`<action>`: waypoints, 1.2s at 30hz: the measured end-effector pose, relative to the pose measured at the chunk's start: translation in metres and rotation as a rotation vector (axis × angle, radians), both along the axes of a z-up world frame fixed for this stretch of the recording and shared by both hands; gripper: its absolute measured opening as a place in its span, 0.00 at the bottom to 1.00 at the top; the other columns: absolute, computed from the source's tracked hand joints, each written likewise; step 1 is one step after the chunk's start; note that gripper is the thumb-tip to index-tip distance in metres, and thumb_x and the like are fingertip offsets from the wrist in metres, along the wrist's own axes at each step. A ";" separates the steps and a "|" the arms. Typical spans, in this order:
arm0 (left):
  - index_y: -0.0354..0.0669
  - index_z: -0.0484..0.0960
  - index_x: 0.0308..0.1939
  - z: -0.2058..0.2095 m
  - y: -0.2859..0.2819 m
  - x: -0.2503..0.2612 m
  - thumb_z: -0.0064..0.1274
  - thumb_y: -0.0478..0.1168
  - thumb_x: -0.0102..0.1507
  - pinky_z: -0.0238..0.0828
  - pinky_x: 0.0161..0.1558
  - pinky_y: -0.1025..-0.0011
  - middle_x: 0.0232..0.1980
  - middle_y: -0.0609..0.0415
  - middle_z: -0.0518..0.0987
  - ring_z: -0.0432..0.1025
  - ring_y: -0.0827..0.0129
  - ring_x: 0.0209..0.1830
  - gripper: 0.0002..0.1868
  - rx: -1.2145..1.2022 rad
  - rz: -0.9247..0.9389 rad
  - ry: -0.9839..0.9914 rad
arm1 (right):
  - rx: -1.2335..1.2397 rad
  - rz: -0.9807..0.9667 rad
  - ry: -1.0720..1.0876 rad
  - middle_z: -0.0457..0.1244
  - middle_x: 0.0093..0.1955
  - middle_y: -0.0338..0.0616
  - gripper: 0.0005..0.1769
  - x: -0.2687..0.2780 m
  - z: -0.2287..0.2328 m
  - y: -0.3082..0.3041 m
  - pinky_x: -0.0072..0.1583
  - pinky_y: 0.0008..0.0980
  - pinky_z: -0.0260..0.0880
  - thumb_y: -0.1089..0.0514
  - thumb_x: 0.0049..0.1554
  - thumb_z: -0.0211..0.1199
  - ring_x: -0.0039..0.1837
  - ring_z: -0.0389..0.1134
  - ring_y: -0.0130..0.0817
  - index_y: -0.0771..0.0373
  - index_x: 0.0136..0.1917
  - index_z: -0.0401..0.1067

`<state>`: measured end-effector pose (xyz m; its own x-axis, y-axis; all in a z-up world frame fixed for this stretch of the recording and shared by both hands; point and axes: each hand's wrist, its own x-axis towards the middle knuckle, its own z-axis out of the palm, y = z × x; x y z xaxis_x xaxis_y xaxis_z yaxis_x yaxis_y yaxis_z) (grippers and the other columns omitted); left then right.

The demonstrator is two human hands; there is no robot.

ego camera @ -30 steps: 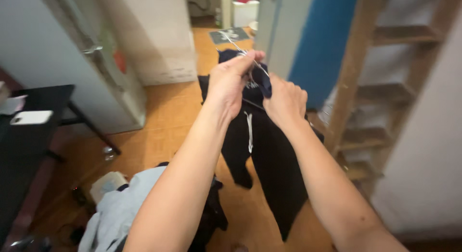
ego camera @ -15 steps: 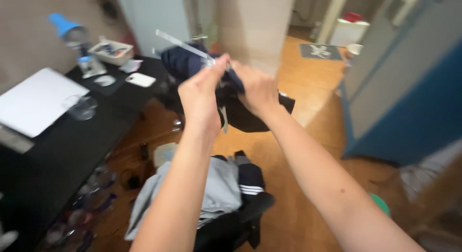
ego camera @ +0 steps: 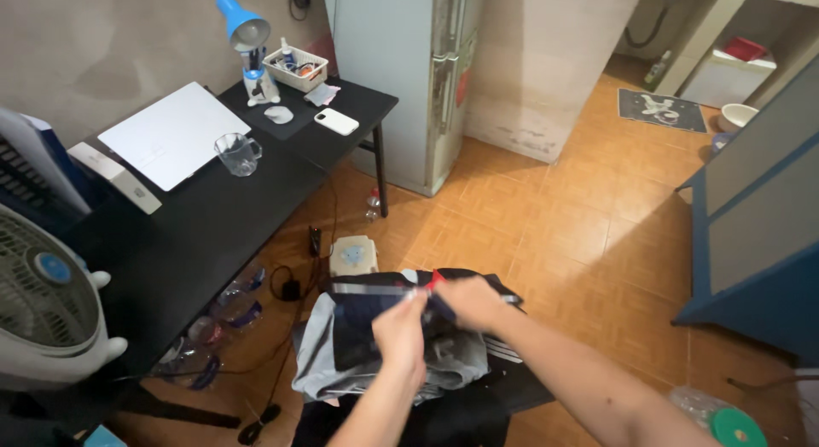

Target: The person removes several garments from a wardrobe, one at a time, and places them on a chair. The person handles shirts and pants on hangers, moving them from the closet to a pile on the chair.

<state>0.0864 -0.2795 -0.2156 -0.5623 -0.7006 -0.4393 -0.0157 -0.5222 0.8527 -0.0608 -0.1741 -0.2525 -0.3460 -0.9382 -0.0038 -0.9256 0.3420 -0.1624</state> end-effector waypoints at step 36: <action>0.56 0.83 0.56 -0.023 -0.095 0.054 0.50 0.27 0.56 0.57 0.72 0.55 0.59 0.48 0.79 0.69 0.55 0.67 0.28 -1.330 -1.167 -0.403 | 0.166 0.020 -0.157 0.70 0.47 0.54 0.13 0.056 -0.059 -0.002 0.54 0.48 0.71 0.60 0.45 0.68 0.51 0.71 0.54 0.59 0.46 0.76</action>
<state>0.1405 -0.3749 -0.2390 -0.9803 -0.0270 -0.1958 -0.1231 0.8585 0.4979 -0.0052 -0.1762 -0.3116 -0.3106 -0.9268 -0.2113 -0.9001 0.3582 -0.2479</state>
